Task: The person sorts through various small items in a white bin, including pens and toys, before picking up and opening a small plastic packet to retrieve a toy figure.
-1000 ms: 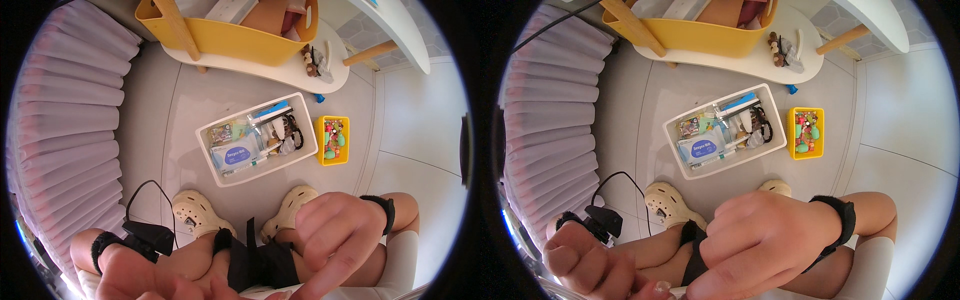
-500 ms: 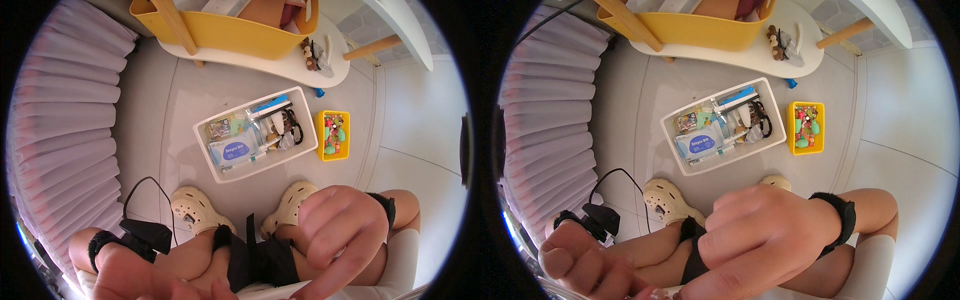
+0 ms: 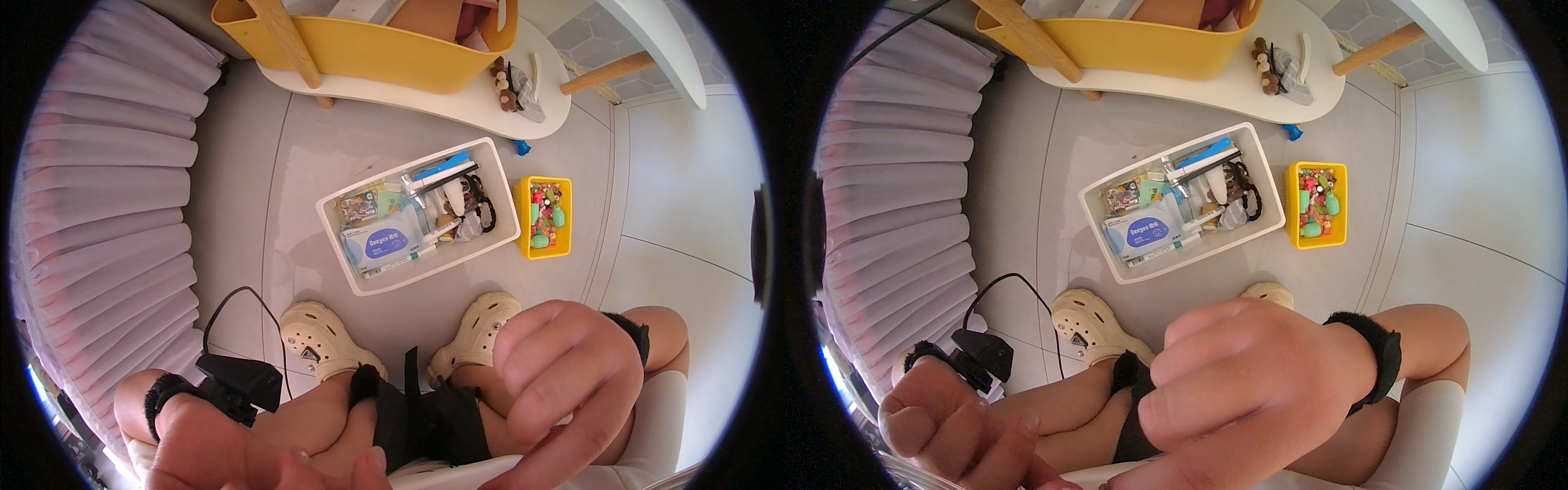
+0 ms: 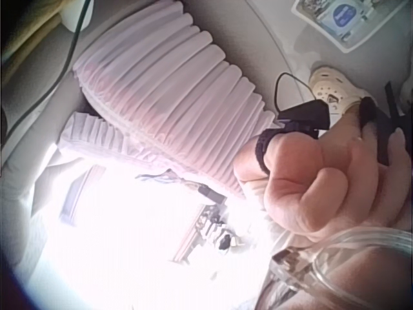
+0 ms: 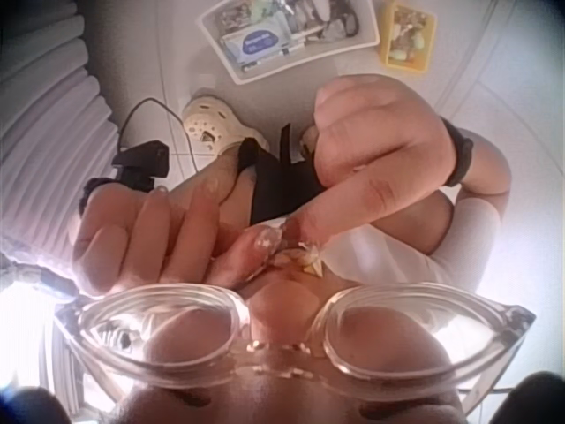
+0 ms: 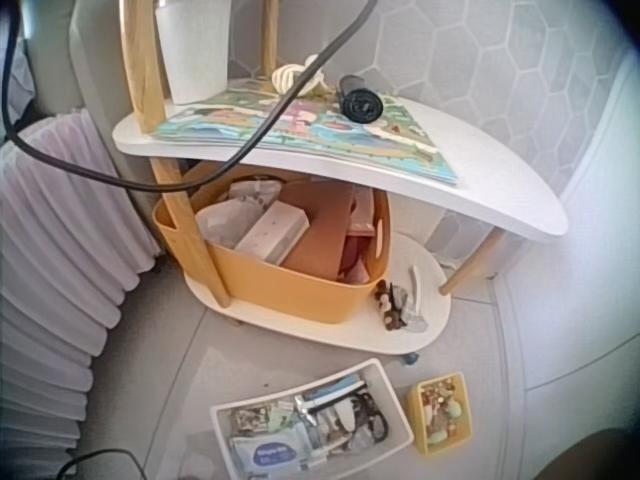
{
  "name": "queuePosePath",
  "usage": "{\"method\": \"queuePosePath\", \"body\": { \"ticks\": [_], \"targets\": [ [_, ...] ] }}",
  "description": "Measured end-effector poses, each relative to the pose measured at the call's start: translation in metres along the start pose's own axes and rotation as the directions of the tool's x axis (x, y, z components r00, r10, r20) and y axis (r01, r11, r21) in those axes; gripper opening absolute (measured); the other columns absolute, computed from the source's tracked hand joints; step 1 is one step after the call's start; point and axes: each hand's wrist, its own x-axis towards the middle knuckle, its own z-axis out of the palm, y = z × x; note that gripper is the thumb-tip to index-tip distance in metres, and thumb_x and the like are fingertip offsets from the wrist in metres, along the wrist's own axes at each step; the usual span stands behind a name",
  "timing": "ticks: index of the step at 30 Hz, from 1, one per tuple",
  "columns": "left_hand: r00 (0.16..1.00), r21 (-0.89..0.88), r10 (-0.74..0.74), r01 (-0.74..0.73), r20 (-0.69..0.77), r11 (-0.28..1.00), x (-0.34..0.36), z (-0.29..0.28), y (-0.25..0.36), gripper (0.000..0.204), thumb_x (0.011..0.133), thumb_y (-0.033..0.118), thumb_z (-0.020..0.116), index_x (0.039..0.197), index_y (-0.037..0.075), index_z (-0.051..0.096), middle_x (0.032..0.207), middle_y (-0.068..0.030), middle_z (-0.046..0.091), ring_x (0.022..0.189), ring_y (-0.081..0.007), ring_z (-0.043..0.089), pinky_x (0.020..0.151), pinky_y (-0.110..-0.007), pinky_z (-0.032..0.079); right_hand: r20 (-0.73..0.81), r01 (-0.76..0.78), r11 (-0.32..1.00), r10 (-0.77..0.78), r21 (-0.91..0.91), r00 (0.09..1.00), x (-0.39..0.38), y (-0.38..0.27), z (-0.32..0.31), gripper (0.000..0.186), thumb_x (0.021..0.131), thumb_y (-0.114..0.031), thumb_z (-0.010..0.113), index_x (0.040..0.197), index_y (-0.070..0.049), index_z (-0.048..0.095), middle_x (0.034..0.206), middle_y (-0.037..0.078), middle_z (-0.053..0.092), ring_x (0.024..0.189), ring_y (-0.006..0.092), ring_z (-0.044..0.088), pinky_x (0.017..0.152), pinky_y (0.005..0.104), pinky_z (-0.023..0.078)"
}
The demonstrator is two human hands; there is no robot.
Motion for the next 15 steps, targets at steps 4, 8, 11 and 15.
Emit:
{"method": "queuePosePath", "body": {
  "ticks": [4, 8, 11, 15],
  "targets": [
    [0.991, 0.029, -0.021, 0.025, -0.133, 0.999, -0.007, 0.010, 0.005, 0.027, 0.093, 0.033, 0.059, 0.114, 0.016, 0.064, 0.086, 0.0042, 0.068, 0.064, -0.0108, 0.050, 0.062, -0.028, 0.037, -0.104, -0.015, 0.994, 0.026, 0.108, 0.994, -0.009, 0.001, 0.013, 0.007, 0.079, -0.010, 0.073, 0.085, -0.007, 0.074, 0.064, 0.000, 0.054, 0.045, 0.0107, 0.043, 0.042, 0.0265, 0.028],
    [0.985, -0.040, -0.091, 0.098, 0.149, 0.994, 0.000, -0.017, 0.006, 0.030, 0.095, 0.036, 0.056, 0.116, 0.016, 0.064, 0.087, 0.0048, 0.068, 0.065, -0.0112, 0.051, 0.063, -0.029, 0.039, -0.195, 0.038, 0.994, -0.017, 0.104, 0.981, -0.013, 0.003, 0.016, 0.008, 0.082, -0.008, 0.068, 0.086, -0.005, 0.074, 0.067, 0.002, 0.056, 0.047, 0.0127, 0.044, 0.044, 0.0275, 0.029],
    [0.912, -0.044, -0.067, 0.092, 0.405, 0.995, 0.019, -0.032, 0.014, 0.033, 0.095, 0.037, 0.056, 0.120, 0.015, 0.063, 0.087, 0.0045, 0.068, 0.067, -0.0130, 0.053, 0.064, -0.030, 0.041, -0.178, 0.057, 0.994, -0.039, 0.098, 0.983, -0.011, 0.002, 0.016, 0.007, 0.082, -0.008, 0.068, 0.085, -0.005, 0.074, 0.067, 0.002, 0.056, 0.047, 0.0125, 0.044, 0.044, 0.0275, 0.029],
    [0.892, -0.021, -0.374, 0.392, 0.253, 0.920, 0.006, -0.014, 0.029, 0.037, 0.093, 0.039, 0.059, 0.124, 0.018, 0.061, 0.087, 0.0033, 0.068, 0.073, -0.0152, 0.055, 0.067, -0.032, 0.042, -0.176, 0.033, 0.998, -0.023, 0.055, 0.984, -0.014, 0.002, 0.016, 0.009, 0.082, -0.014, 0.073, 0.086, -0.006, 0.074, 0.067, 0.000, 0.056, 0.047, 0.0121, 0.045, 0.044, 0.0273, 0.029]
  ]
}}
